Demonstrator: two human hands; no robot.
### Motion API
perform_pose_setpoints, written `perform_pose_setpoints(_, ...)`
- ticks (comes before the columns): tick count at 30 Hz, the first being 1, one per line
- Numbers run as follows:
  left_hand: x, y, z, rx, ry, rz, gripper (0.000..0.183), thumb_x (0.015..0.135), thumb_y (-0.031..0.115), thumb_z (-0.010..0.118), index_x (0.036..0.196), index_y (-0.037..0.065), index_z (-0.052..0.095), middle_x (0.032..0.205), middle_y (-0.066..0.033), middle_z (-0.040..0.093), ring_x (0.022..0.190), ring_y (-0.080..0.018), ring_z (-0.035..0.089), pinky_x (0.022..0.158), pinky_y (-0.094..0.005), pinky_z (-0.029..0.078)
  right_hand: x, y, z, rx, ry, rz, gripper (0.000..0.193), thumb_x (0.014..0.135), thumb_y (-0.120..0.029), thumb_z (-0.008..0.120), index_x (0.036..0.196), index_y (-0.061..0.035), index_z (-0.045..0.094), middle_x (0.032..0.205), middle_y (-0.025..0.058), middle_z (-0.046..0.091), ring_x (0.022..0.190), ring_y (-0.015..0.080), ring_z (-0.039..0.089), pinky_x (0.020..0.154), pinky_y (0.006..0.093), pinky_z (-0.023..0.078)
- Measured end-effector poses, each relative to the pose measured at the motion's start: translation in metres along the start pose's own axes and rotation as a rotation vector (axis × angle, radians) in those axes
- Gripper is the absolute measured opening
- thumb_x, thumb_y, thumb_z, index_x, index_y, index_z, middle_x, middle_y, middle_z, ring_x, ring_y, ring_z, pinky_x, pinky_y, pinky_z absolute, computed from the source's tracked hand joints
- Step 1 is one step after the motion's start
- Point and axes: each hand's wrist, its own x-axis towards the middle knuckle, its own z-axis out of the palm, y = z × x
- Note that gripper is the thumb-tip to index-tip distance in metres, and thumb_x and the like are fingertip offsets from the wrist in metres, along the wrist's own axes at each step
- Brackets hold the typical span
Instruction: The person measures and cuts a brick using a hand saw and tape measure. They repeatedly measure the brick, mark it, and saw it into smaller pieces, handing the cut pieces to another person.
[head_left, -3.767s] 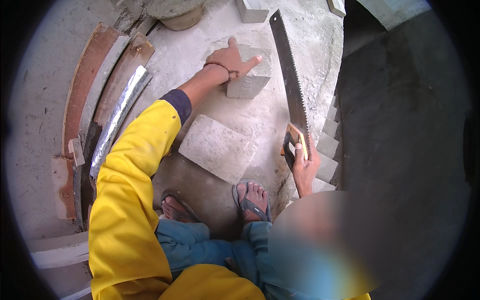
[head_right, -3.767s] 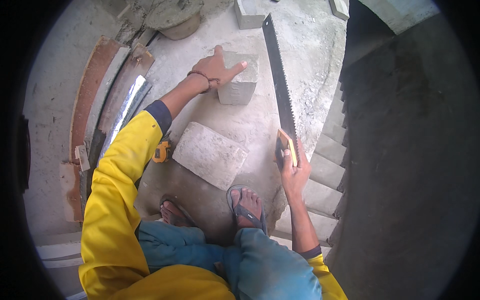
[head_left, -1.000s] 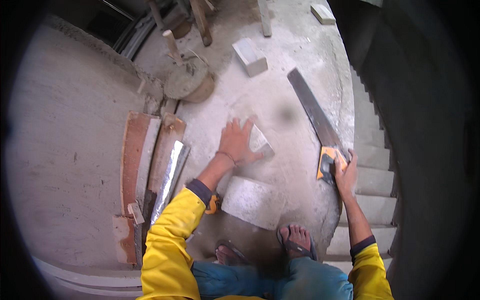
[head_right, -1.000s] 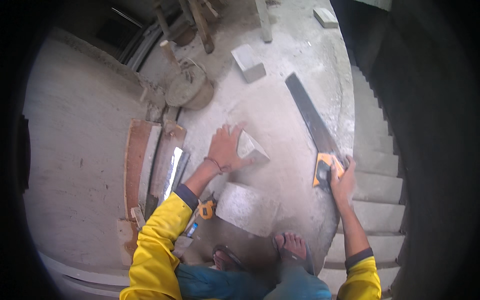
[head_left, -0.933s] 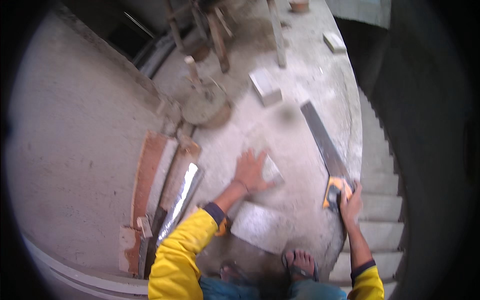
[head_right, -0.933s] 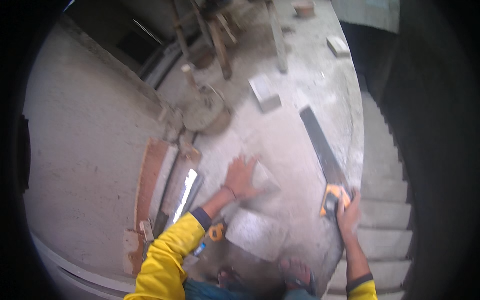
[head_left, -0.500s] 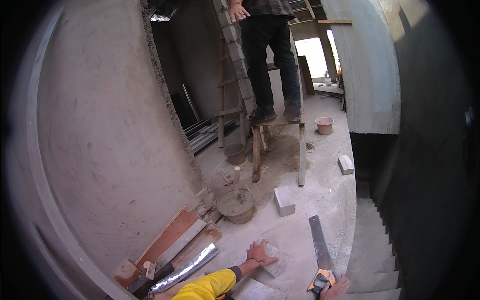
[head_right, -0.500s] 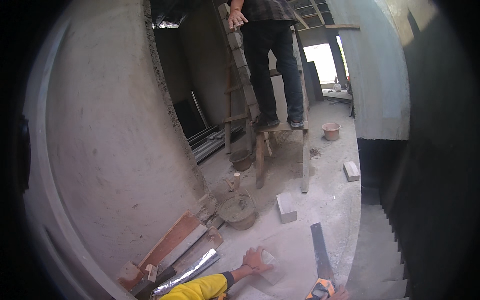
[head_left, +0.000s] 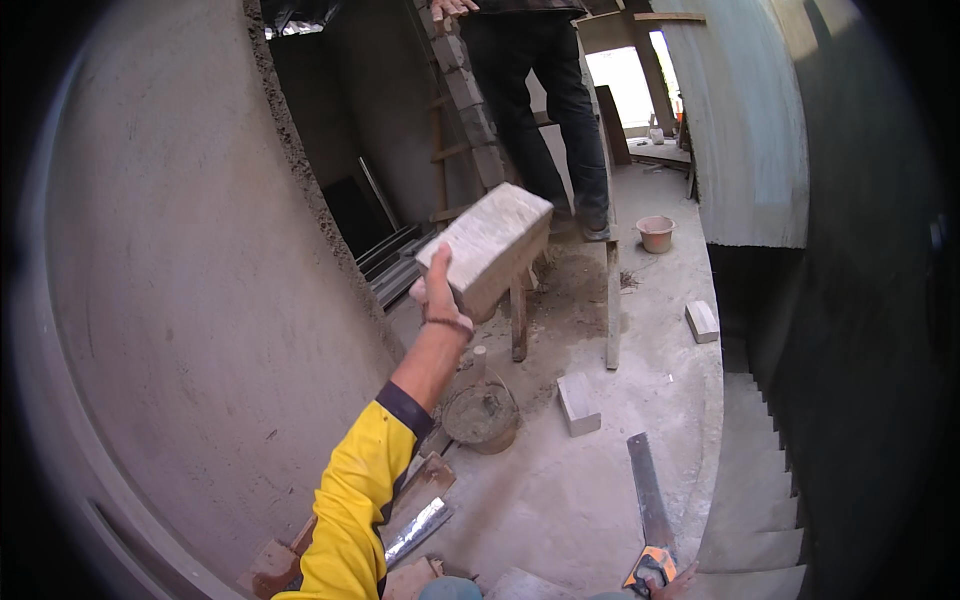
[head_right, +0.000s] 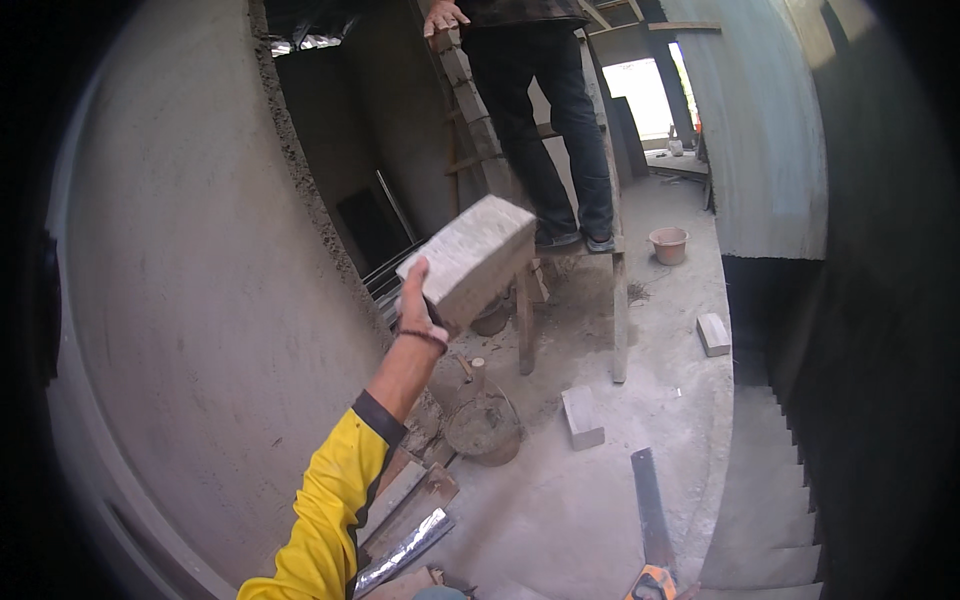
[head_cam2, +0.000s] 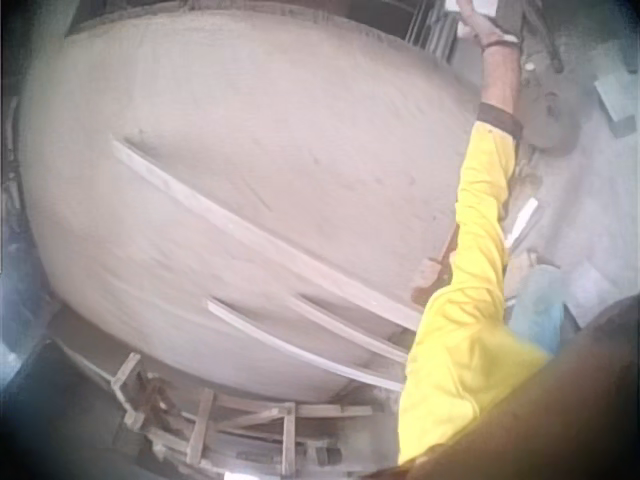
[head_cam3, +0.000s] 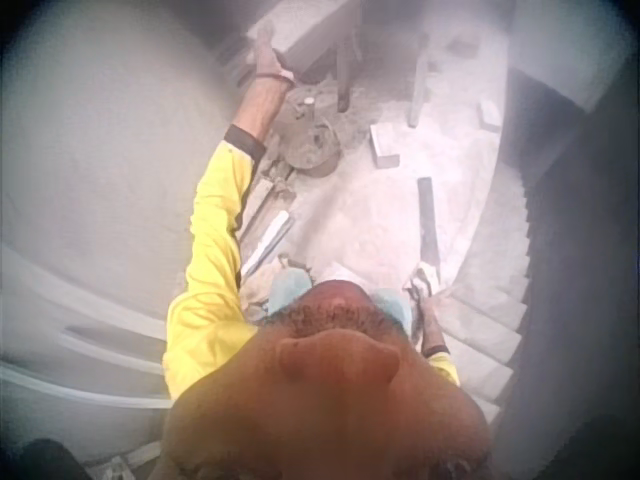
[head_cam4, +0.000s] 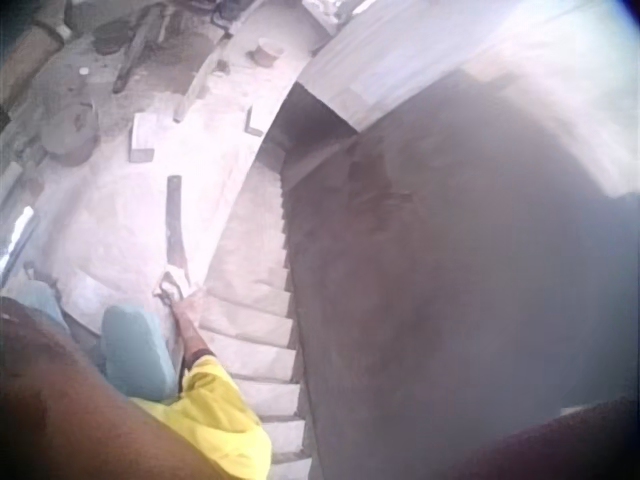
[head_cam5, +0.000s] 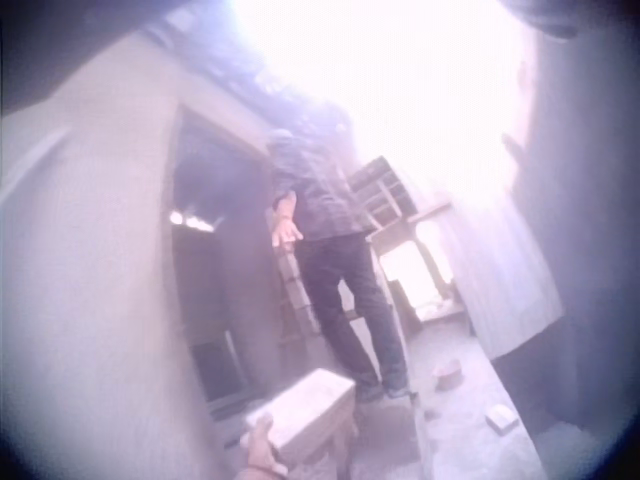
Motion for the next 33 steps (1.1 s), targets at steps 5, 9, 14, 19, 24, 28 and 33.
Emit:
perform_pose_setpoints(5,0.074,0.1,0.149,-0.145,0.334,0.101,0.093,0.081,0.051,0.078,0.148,0.01,0.029,0.143,-0.0168,0.049,0.113,-0.0354,0.066,0.086,-0.059,0.058,0.004,-0.004,-0.016,0.099,-0.14,0.094,0.116,0.082,-0.056,0.075,0.162,-0.0017,0.012,0.153,0.027,0.04,0.141,0.0476,0.038,0.119,0.0556,0.031)
perform_pose_setpoints(9,0.119,0.14,0.213,-0.171,0.468,0.19,0.083,0.084,0.055,0.062,0.15,0.014,0.032,0.145,-0.0114,0.051,0.12,-0.0309,0.062,0.089,-0.0571,0.052,0.01,-0.007,-0.034,0.168,-0.229,0.187,0.12,0.081,-0.058,0.076,0.163,-0.0032,0.009,0.154,0.0265,0.038,0.142,0.0478,0.038,0.118,0.0567,0.032)
perform_pose_setpoints(14,0.193,0.183,0.247,-0.211,0.248,0.322,0.077,0.088,0.061,0.042,0.153,0.02,0.037,0.148,-0.0046,0.053,0.129,-0.0252,0.058,0.093,-0.0548,0.044,0.013,-0.017,-0.041,0.188,-0.365,0.375,0.131,0.077,-0.061,0.081,0.165,-0.0189,-0.005,0.159,0.0261,0.03,0.144,0.0496,0.035,0.111,0.0625,0.04)
perform_pose_setpoints(19,0.184,0.173,0.272,-0.045,-0.15,0.251,0.081,0.09,0.063,0.016,0.157,0.026,0.046,0.148,0.0076,0.06,0.138,-0.0165,0.054,0.095,-0.0548,0.032,0.011,-0.015,-0.058,0.206,-0.326,0.394,0.13,0.076,-0.055,0.084,0.165,-0.0206,-0.003,0.154,0.0222,0.035,0.141,0.0484,0.038,0.108,0.0608,0.044)
perform_pose_setpoints(24,0.211,0.19,0.26,0.013,0.069,0.276,0.081,0.093,0.064,0.015,0.154,0.024,0.049,0.146,-0.0009,0.062,0.135,-0.0241,0.056,0.105,-0.0547,0.038,0.017,-0.029,-0.063,0.238,-0.356,0.427,0.136,0.071,-0.056,0.087,0.166,-0.0202,-0.003,0.154,0.0207,0.035,0.139,0.0474,0.04,0.108,0.0589,0.044)
perform_pose_setpoints(28,0.235,0.202,0.25,-0.007,-0.114,0.387,0.08,0.093,0.064,0.017,0.15,0.022,0.054,0.14,-0.0058,0.064,0.131,-0.0293,0.059,0.103,-0.0499,0.049,0.016,-0.037,-0.064,0.257,-0.371,0.418,0.138,0.067,-0.066,0.084,0.166,-0.0203,-0.001,0.154,0.0191,0.038,0.136,0.0452,0.044,0.106,0.057,0.046)
perform_pose_setpoints(33,0.195,0.151,0.252,0.167,0.156,0.415,0.075,0.093,0.058,0.021,0.147,0.018,0.056,0.137,-0.0085,0.066,0.127,-0.0327,0.062,0.103,-0.0523,0.051,0.022,-0.018,-0.057,0.156,-0.308,0.413,0.136,0.066,-0.084,0.071,0.167,-0.022,0.004,0.152,0.0167,0.044,0.129,0.0396,0.051,0.101,0.0526,0.048)
